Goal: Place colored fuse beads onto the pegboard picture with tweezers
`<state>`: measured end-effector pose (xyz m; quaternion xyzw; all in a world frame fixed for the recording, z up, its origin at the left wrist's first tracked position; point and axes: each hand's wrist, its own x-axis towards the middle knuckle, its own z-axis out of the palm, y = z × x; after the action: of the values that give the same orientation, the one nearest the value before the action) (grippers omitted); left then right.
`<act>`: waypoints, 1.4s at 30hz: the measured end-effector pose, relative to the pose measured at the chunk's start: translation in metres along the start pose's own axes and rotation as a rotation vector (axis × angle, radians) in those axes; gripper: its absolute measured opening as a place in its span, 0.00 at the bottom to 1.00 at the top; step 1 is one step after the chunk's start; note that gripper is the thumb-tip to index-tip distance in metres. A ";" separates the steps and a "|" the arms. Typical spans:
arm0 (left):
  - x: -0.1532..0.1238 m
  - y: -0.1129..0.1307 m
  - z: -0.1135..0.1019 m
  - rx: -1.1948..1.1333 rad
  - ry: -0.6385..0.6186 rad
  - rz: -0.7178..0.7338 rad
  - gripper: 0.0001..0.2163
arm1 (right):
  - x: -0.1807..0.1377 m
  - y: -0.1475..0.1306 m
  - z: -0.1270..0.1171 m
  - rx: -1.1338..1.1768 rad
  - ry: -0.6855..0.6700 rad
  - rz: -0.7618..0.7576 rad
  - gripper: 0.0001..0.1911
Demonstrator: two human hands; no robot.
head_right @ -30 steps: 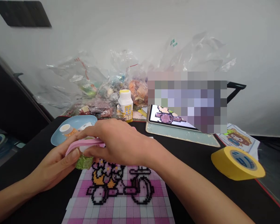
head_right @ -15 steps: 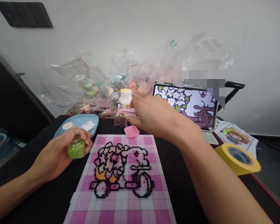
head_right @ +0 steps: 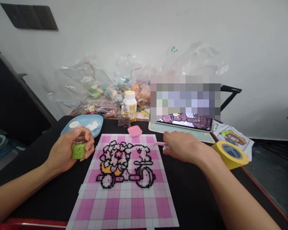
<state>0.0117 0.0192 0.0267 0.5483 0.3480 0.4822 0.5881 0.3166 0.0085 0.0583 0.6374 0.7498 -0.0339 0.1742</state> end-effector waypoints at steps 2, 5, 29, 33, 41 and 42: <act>0.000 0.000 0.002 0.015 0.024 0.011 0.14 | -0.002 0.003 0.006 0.001 0.018 0.028 0.11; -0.001 -0.001 0.003 0.040 0.037 0.032 0.13 | -0.003 0.004 0.007 0.017 0.071 0.024 0.08; -0.009 -0.010 -0.002 0.228 -0.021 0.183 0.13 | 0.044 -0.080 -0.015 0.034 0.318 -0.027 0.19; -0.008 -0.010 -0.003 0.248 -0.025 0.196 0.13 | 0.044 -0.082 -0.016 0.030 0.312 -0.015 0.19; -0.011 -0.011 -0.002 0.244 -0.101 0.212 0.11 | 0.042 -0.076 -0.031 0.049 0.340 0.019 0.19; -0.012 -0.010 0.000 0.240 -0.131 0.208 0.11 | 0.042 -0.075 -0.031 0.052 0.343 0.021 0.19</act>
<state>0.0097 0.0082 0.0155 0.6779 0.3052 0.4587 0.4868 0.2316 0.0424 0.0623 0.6459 0.7608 0.0578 0.0276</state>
